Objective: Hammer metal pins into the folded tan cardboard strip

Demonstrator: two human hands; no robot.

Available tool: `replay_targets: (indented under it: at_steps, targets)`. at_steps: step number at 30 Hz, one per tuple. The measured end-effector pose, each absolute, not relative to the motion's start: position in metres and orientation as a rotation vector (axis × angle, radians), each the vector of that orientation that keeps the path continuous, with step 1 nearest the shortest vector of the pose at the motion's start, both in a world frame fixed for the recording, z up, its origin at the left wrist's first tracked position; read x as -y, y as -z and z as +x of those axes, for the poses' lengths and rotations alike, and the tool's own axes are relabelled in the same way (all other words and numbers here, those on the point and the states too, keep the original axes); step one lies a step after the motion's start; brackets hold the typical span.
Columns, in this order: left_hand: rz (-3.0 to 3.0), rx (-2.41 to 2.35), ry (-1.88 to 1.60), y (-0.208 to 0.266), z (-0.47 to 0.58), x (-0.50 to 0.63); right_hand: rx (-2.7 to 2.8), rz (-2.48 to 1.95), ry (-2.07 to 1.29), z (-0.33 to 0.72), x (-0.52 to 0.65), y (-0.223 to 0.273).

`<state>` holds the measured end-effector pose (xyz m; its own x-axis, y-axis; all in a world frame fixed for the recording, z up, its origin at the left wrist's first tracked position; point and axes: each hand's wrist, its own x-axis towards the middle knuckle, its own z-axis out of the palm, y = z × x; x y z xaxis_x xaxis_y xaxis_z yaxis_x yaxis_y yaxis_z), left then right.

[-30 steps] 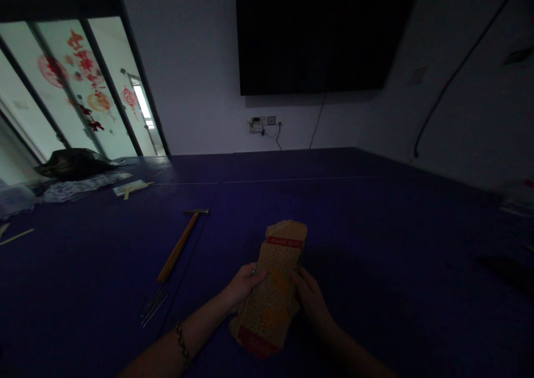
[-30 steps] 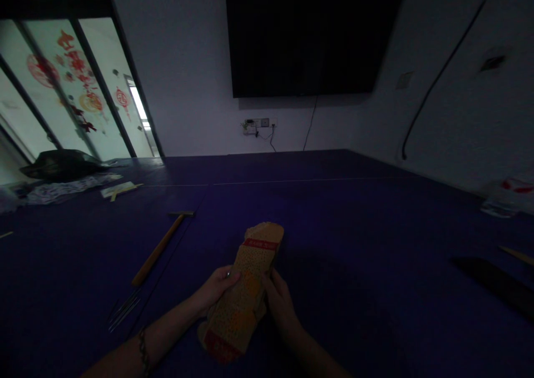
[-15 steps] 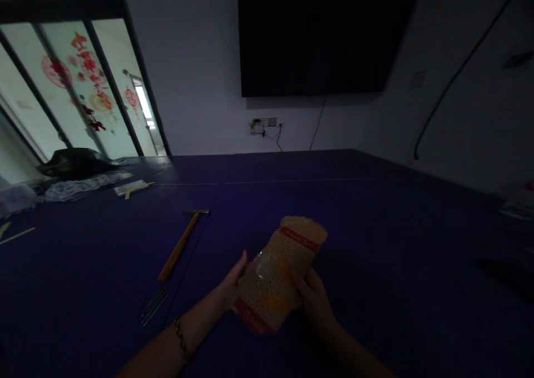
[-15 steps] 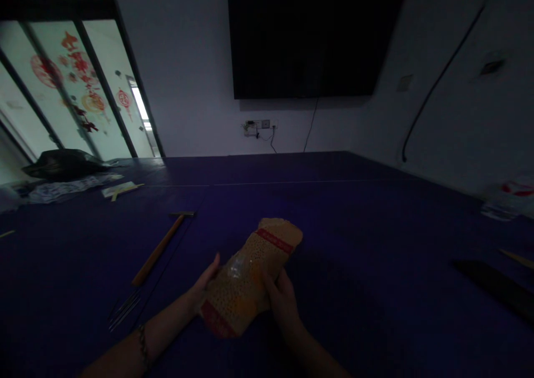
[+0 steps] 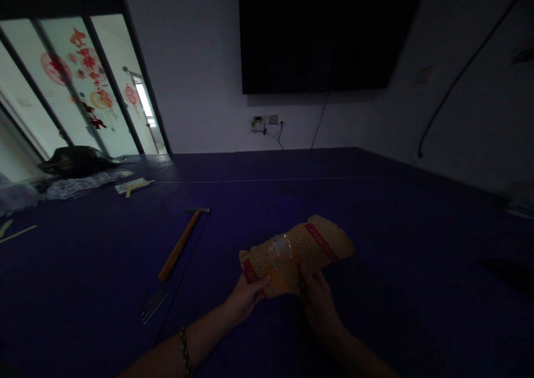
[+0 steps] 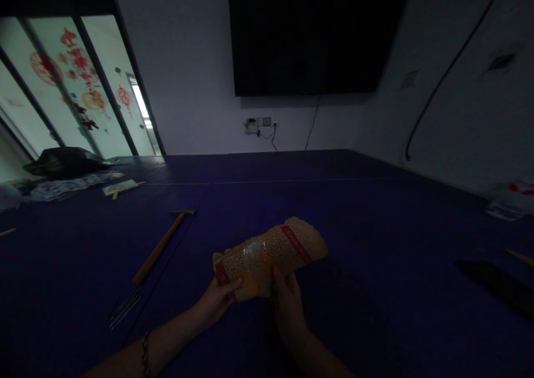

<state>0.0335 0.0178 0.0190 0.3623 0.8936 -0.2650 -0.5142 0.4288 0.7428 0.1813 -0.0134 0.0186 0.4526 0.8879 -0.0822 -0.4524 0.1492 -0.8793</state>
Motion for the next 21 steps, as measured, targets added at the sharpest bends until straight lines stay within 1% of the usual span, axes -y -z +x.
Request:
replay_targets:
  at_steps: [5,9,15,21]
  targets:
    - [0.630,-0.781,-1.028,-0.024,0.031,-0.026,0.373,-1.013,-1.174,0.182,0.013,-0.027]
    - [0.694,-0.834,-0.957,-0.028,0.020,-0.041,0.326,-0.882,-1.260,0.184,0.010,-0.030]
    - [0.777,-0.777,-0.865,-0.030,0.003,-0.059,0.292,-0.911,-1.238,0.181,0.011,-0.035]
    - [0.782,-0.769,-0.862,-0.036,-0.007,-0.066,0.387,-0.873,-1.321,0.176,0.012,-0.035]
